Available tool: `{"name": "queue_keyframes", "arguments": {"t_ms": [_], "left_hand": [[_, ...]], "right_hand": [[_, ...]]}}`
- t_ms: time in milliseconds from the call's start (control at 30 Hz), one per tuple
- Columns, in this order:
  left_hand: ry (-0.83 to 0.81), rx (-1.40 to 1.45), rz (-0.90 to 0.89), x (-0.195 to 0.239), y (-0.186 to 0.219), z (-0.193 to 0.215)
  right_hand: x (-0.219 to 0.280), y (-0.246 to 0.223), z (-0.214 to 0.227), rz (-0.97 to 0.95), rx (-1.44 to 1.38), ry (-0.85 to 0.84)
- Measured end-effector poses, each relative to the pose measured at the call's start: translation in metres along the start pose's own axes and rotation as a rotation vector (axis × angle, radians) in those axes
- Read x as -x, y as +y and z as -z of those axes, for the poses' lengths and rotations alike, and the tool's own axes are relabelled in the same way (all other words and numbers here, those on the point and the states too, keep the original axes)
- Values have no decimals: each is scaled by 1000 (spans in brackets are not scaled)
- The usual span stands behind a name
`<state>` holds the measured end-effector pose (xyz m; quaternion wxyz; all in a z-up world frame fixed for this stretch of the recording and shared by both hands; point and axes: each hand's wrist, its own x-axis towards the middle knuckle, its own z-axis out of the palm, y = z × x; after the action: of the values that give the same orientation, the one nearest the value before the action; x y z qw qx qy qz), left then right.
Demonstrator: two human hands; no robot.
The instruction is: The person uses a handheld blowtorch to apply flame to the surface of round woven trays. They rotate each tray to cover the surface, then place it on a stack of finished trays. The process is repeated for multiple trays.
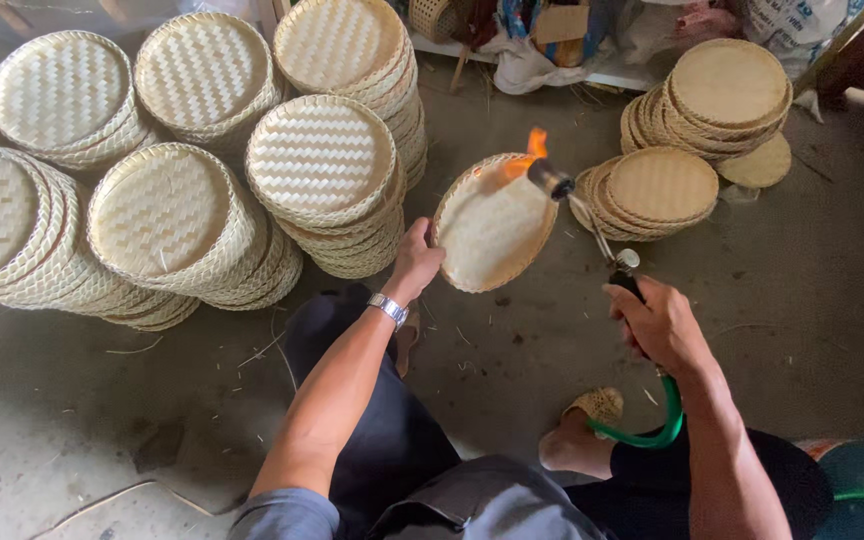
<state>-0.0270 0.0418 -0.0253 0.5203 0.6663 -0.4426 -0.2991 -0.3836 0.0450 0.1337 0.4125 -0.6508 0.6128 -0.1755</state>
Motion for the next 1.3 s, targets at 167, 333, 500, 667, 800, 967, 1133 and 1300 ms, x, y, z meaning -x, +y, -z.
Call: {"name": "queue_keyframes", "arguments": {"t_ms": [167,333,500,667,800,967,1133,1300], "left_hand": [[19,139,54,-2,5,7],[11,224,247,-7,6,6],[46,153,31,-10,-1,2],[16,386,130,-13,-1,4],[-11,462,274,-17,3,5],[18,579,249,-20,0,2],[74,616,199,-19,-6,2],[89,657,190,-20,-5,4]], "right_hand": [[5,13,8,-47,26,11],[12,17,10,-95,57,28],[-4,-2,21,-11,37,50],[9,7,22,-93,42,20],[25,16,15,-116,36,1],[42,15,2,-126,47,-38],[56,18,-16,-138,26,-179],[52,20,-24,-88,27,-174]]}}
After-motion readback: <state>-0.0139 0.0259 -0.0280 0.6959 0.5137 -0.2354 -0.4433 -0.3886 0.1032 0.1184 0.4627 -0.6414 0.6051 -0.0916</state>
